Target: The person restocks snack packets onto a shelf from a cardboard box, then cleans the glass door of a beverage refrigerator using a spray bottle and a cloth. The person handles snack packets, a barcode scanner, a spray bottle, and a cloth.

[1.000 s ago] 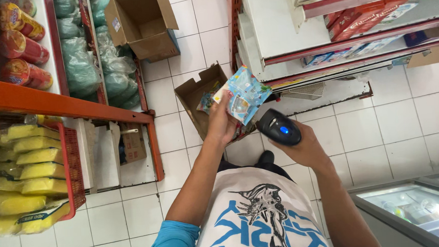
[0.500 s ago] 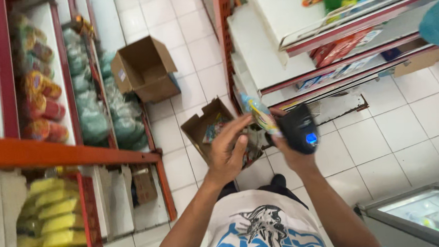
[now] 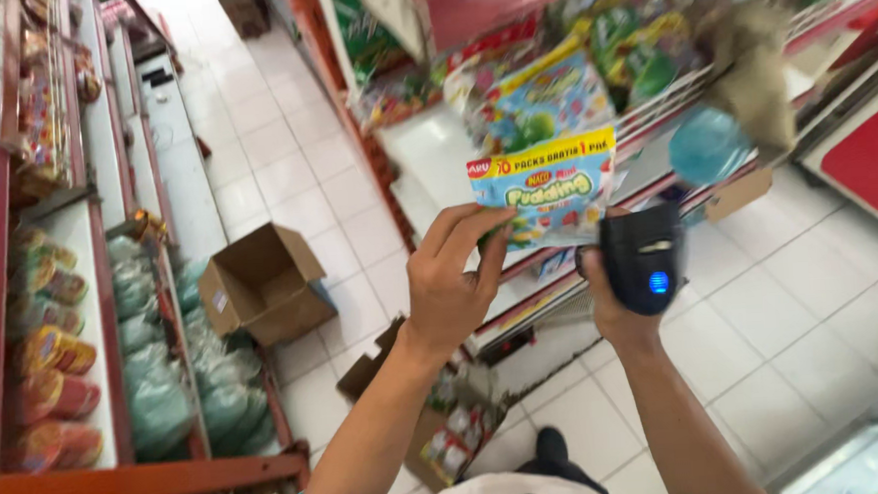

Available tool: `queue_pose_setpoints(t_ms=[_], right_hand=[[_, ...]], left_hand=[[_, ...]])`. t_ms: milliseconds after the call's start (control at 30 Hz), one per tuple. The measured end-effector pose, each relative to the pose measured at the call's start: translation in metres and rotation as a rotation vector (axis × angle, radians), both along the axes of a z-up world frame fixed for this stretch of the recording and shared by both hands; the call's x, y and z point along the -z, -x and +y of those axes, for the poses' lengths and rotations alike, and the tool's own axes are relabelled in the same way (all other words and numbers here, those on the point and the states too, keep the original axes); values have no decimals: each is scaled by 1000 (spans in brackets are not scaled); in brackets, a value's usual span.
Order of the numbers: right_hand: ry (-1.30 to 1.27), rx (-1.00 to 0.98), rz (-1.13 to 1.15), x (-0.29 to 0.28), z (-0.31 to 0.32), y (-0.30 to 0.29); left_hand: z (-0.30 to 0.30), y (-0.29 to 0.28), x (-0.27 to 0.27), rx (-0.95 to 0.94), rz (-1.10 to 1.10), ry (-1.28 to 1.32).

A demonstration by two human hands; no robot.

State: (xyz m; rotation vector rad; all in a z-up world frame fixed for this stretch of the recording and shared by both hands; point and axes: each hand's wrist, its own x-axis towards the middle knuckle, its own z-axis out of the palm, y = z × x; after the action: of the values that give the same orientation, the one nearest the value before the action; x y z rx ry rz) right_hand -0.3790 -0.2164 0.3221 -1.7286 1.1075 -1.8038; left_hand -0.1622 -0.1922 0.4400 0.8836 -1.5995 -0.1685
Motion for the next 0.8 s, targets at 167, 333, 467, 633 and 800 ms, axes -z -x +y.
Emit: queue_pose_setpoints(t_ms=[167, 333, 467, 633, 800], right_hand=[[-118, -1, -38, -32, -52, 21], [106, -43, 51, -67, -91, 33], [207, -58, 361, -88, -100, 40], [75, -224, 343, -111, -108, 40], [-220, -179, 414, -118, -106, 44]], left_hand=[[-48, 43, -13, -120, -8, 25], [-75, 62, -10, -197, -289, -75], [-80, 63, -7, -348, -539, -64], [-84, 66, -8, -431, -654, -60], [-81, 64, -7, -393, -630, -130]])
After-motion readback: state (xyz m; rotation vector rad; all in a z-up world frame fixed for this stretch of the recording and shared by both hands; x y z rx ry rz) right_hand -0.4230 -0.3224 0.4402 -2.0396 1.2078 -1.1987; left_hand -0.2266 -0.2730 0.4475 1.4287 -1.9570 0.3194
